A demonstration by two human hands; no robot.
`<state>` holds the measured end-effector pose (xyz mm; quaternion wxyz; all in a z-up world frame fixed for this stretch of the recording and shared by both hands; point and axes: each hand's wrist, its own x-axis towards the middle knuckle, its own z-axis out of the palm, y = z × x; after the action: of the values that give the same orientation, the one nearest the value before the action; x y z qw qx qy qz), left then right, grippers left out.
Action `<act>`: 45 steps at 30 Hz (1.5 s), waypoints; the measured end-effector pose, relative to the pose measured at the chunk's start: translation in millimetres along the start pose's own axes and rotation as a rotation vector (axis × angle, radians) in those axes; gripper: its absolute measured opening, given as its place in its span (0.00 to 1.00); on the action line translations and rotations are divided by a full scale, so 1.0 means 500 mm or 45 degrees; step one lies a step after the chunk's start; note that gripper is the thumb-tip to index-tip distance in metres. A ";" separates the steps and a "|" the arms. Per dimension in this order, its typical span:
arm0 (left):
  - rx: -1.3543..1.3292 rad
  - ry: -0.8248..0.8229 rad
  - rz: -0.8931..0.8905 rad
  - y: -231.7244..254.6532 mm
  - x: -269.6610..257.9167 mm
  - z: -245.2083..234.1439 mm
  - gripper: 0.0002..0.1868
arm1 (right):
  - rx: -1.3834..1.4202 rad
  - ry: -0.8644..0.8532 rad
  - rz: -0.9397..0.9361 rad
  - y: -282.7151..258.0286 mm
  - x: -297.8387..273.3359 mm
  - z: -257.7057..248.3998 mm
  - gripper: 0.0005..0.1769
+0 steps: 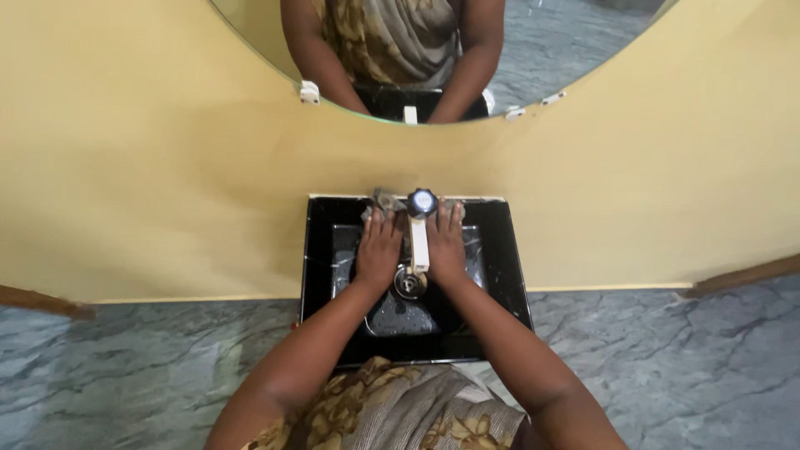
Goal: The person wipes the interior surfaces of a black bathroom sink using a grey cloth. They repeatedly rub the basin, faucet, and drain area, occasionally wringing the cloth and refolding it to continue cleaning.
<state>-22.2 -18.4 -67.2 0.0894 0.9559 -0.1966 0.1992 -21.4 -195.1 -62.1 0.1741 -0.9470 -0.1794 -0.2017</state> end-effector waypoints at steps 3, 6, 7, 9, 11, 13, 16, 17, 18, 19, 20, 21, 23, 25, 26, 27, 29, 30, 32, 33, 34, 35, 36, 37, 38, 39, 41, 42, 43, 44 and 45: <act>-0.020 0.021 -0.171 0.005 -0.012 0.013 0.33 | -0.015 -0.058 0.273 -0.009 -0.007 0.009 0.40; -0.321 -0.120 -0.432 0.013 -0.036 0.025 0.37 | 0.295 0.031 0.357 -0.032 -0.030 -0.008 0.64; -0.442 -0.205 -0.504 0.018 -0.051 0.030 0.41 | 0.346 0.064 0.354 -0.037 -0.035 -0.010 0.66; -0.522 -0.160 -0.530 0.029 -0.077 0.044 0.49 | 0.447 0.126 0.342 -0.042 -0.045 -0.010 0.71; -0.424 0.106 -0.418 0.020 -0.077 0.057 0.54 | 0.490 0.150 0.408 -0.044 -0.037 -0.003 0.69; -0.214 0.106 -0.477 0.002 -0.072 0.059 0.47 | 0.400 0.105 0.476 -0.046 -0.045 -0.006 0.67; -0.144 0.004 -0.492 -0.023 -0.036 0.025 0.39 | 0.106 0.006 0.523 -0.039 -0.023 -0.028 0.64; -0.161 -0.051 -0.486 -0.024 -0.031 0.005 0.37 | 0.036 -0.002 0.522 -0.035 -0.014 -0.039 0.62; -0.126 0.002 -0.432 -0.020 -0.026 -0.017 0.36 | -0.030 -0.005 0.521 -0.036 -0.005 -0.049 0.59; -0.091 0.056 -0.378 -0.014 -0.021 -0.038 0.36 | 0.053 0.020 0.554 -0.040 -0.003 -0.060 0.58; -0.055 0.113 -0.321 -0.011 -0.010 -0.059 0.36 | 0.136 0.050 0.584 -0.041 -0.001 -0.072 0.58; -0.106 0.029 -0.351 -0.011 -0.001 -0.079 0.37 | 0.220 0.079 0.614 -0.042 0.001 -0.081 0.57; -0.214 -0.140 -0.411 -0.013 0.016 -0.114 0.38 | 0.262 0.217 0.546 -0.039 0.006 -0.089 0.56; -0.209 -0.268 -0.443 -0.009 0.022 -0.138 0.37 | 0.264 0.285 0.552 -0.026 0.003 -0.081 0.48; -0.206 -0.332 -0.457 -0.007 0.025 -0.145 0.37 | 0.245 0.289 0.591 -0.016 0.004 -0.073 0.41; -0.210 -0.264 -0.406 -0.002 0.028 -0.149 0.42 | 0.227 0.292 0.630 -0.003 0.006 -0.064 0.33; -0.220 -0.137 -0.308 0.009 0.025 -0.145 0.50 | 0.276 0.176 0.545 0.021 0.002 -0.048 0.30; -0.215 -0.087 -0.270 0.011 0.022 -0.138 0.50 | 0.300 0.109 0.502 0.027 -0.006 -0.041 0.28; -0.202 0.014 -0.190 0.006 0.019 -0.118 0.51 | 0.313 0.116 0.416 0.022 -0.013 -0.021 0.31; -0.243 -0.021 -0.191 0.005 0.010 -0.106 0.51 | 0.320 0.122 0.375 0.016 -0.015 -0.013 0.33; -0.279 -0.042 -0.182 -0.002 0.012 -0.095 0.52 | 0.242 0.106 0.295 0.009 -0.012 -0.007 0.35; -0.314 -0.062 -0.174 -0.009 0.015 -0.082 0.52 | 0.164 0.090 0.217 -0.003 -0.017 -0.002 0.37; -0.265 -0.096 -0.080 -0.016 0.018 -0.070 0.44 | 0.084 0.072 0.141 -0.010 -0.015 -0.001 0.40; -0.214 -0.130 0.013 -0.025 0.022 -0.059 0.36 | 0.136 0.002 0.148 -0.010 -0.006 -0.003 0.42; -0.163 -0.175 0.111 -0.038 0.019 -0.054 0.28 | 0.192 -0.071 0.165 -0.014 -0.005 -0.006 0.44; -0.227 -0.249 0.165 -0.058 0.021 -0.055 0.31 | 0.248 -0.144 0.180 -0.017 -0.004 -0.006 0.46; -0.364 -0.394 0.279 -0.090 0.032 -0.067 0.39 | 0.215 -0.153 0.148 -0.014 -0.013 -0.006 0.47; -0.304 -0.409 0.238 -0.090 0.038 -0.075 0.42 | 0.198 -0.146 0.130 -0.010 -0.009 -0.004 0.48; -0.245 -0.423 0.197 -0.078 0.040 -0.080 0.46 | 0.162 -0.087 0.138 -0.006 -0.005 0.000 0.50; -0.192 -0.443 0.147 -0.062 0.034 -0.085 0.49 | 0.128 -0.041 0.146 -0.006 -0.011 0.002 0.52; -0.069 -0.414 0.060 -0.048 0.035 -0.089 0.51 | 0.093 0.005 0.155 -0.009 -0.012 0.006 0.54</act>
<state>-12.9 8.3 -21.7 0.0775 0.9678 -0.2362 0.0386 -27.6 -191.5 -66.3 0.2209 -0.9487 -0.1285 -0.1860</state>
